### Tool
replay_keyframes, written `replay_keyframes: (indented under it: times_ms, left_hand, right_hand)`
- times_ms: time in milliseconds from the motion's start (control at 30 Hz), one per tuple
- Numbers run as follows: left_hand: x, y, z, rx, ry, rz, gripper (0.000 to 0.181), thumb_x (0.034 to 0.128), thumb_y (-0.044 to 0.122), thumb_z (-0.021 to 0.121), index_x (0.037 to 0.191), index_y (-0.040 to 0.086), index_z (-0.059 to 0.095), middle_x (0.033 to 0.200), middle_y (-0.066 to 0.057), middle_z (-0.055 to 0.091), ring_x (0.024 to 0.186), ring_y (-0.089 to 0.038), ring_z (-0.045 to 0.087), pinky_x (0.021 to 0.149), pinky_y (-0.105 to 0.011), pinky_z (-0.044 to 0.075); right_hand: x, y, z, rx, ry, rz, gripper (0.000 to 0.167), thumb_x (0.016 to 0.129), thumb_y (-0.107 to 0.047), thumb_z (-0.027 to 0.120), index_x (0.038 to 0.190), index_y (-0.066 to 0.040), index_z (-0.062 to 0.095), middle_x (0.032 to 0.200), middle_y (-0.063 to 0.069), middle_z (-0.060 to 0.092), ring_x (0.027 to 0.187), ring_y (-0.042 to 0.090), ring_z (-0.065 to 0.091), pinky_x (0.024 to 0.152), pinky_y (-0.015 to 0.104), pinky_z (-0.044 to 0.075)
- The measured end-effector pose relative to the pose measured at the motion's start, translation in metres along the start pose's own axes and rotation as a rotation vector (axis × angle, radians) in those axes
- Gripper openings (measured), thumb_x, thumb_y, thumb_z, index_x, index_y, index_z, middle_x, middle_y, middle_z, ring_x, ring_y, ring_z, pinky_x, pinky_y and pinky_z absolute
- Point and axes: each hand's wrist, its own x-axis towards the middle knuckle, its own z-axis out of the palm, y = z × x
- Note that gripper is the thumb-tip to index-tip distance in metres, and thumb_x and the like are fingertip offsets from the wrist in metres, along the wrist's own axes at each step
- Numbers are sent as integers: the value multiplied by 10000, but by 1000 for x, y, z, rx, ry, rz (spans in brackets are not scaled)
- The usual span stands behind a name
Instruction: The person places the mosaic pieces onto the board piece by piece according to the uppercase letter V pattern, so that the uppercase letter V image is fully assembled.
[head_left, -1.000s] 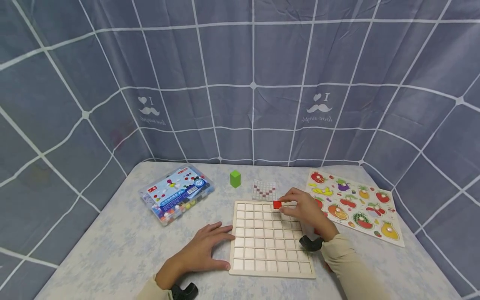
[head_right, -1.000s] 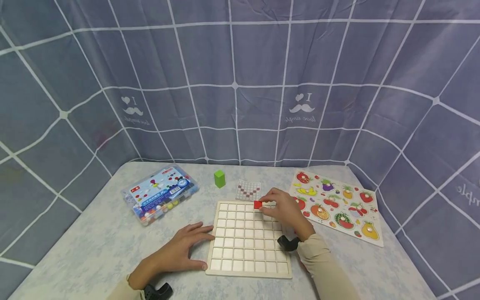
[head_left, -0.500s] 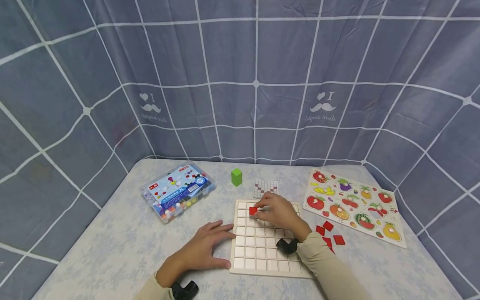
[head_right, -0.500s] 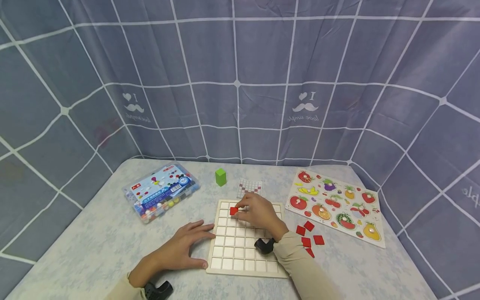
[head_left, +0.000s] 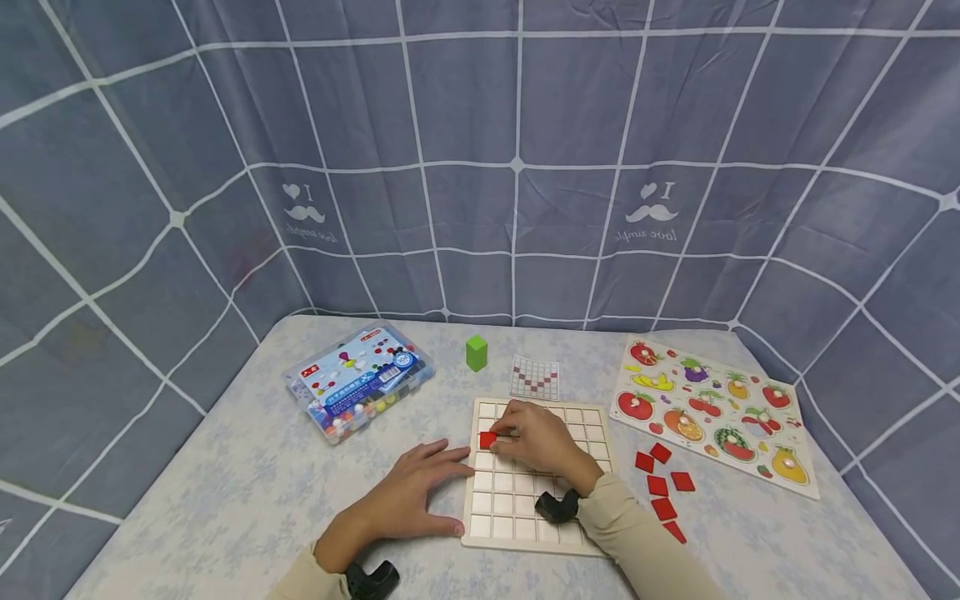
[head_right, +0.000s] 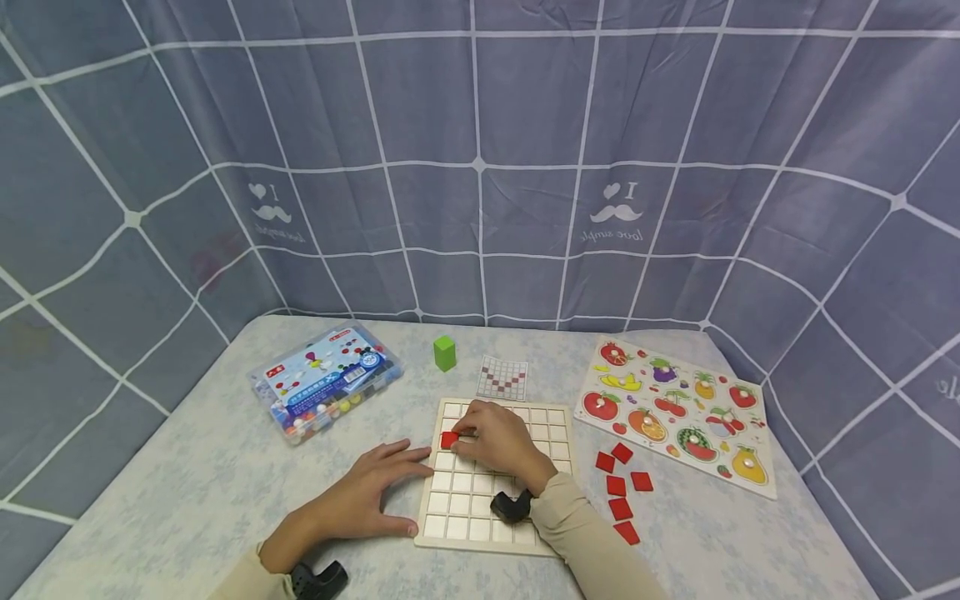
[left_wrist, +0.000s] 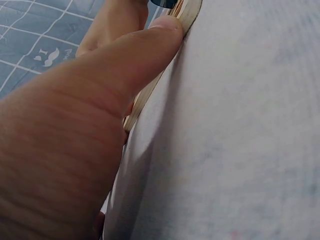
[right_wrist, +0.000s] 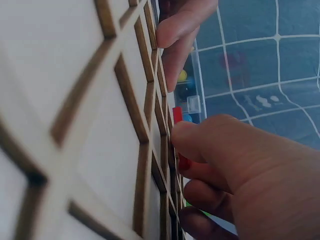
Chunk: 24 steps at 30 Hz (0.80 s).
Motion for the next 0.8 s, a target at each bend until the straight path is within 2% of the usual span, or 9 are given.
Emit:
replay_keyframes:
  times_ms: [367, 667, 800]
  left_hand:
    - [0, -1, 1, -5, -5, -2, 697, 823, 673, 721, 1394, 289, 611, 1556, 34, 445, 1475, -341, 273, 1131, -638, 206]
    - [0, -1, 1, -14, 0, 11, 698, 824, 663, 727, 1397, 283, 608, 1554, 29, 448, 1471, -349, 277, 1117, -656, 214]
    - [-1, -1, 1, -12, 7, 24, 694, 823, 663, 727, 1396, 291, 606, 1554, 30, 447, 1468, -351, 283, 1111, -661, 221]
  right_hand:
    - [0, 5, 4, 21, 8, -13, 173, 820, -222, 830, 984, -165, 827, 875, -120, 659, 751, 77, 559, 631, 242, 449]
    - [-1, 4, 5, 74, 42, -52, 176, 810, -162, 837, 979, -114, 829, 858, -87, 673, 752, 119, 587, 639, 259, 451]
    - [-1, 2, 4, 72, 39, -31, 179, 814, -159, 827, 989, -119, 830, 856, -100, 659, 744, 100, 570, 635, 255, 438]
